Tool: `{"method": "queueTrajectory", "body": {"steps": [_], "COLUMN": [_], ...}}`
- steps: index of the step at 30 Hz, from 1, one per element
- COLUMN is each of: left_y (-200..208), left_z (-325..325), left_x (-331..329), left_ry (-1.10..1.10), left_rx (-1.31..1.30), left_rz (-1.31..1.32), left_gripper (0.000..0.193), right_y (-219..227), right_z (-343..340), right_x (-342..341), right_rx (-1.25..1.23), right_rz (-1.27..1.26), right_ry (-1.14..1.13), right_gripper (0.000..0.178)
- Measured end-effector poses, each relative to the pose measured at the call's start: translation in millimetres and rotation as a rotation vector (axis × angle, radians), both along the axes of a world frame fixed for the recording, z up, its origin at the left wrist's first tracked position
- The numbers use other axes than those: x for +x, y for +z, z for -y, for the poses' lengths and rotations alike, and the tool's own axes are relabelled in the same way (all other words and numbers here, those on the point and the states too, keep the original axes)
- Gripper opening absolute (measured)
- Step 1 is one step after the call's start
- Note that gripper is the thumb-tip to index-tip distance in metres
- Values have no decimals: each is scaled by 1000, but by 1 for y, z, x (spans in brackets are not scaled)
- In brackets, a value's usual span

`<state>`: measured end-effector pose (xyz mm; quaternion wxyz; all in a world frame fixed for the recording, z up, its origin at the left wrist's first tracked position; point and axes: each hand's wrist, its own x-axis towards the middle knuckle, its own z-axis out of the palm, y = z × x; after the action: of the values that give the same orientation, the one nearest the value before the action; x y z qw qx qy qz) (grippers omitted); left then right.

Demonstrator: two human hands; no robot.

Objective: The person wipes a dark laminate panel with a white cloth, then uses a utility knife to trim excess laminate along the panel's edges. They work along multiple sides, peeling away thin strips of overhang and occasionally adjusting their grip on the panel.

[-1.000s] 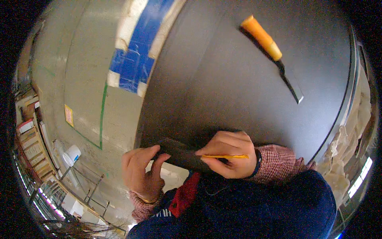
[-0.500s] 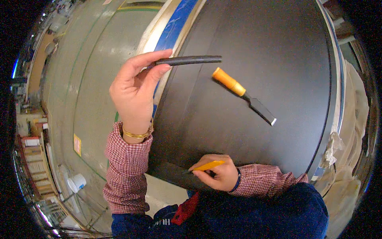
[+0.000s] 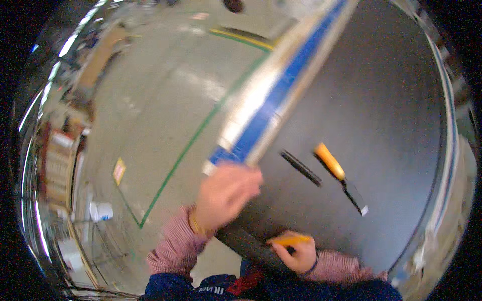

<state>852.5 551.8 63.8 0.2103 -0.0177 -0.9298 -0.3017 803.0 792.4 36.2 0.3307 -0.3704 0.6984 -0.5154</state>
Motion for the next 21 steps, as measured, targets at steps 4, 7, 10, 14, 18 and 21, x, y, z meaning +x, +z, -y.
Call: {"method": "queueTrajectory", "body": {"steps": [4,7,10,14,18,21], "left_y": [-19,-38,-47,-54,-59,-57], "left_z": [-51,-87,-111,-105,-92,-91], "left_x": [91,133,148,145,143,149], "left_ry": [-9,-67,-4,-45,-50,-24], "left_rx": [72,-106,-184,-119,-105,-102], "left_rz": [6,196,333,353,295,267], "left_gripper": [31,39,50,56,58,56], "right_y": [-4,-10,-13,-11,-6,-3], "right_z": [3,1,-3,-2,0,-3], "right_x": [2,3,6,8,5,5], "right_rx": [-24,-51,-20,-3,59,125], "right_rz": [59,63,99,162,86,134], "right_ry": [-36,-48,-61,-116,-68,-68], "right_gripper": [11,13,13,11,12,14]}}
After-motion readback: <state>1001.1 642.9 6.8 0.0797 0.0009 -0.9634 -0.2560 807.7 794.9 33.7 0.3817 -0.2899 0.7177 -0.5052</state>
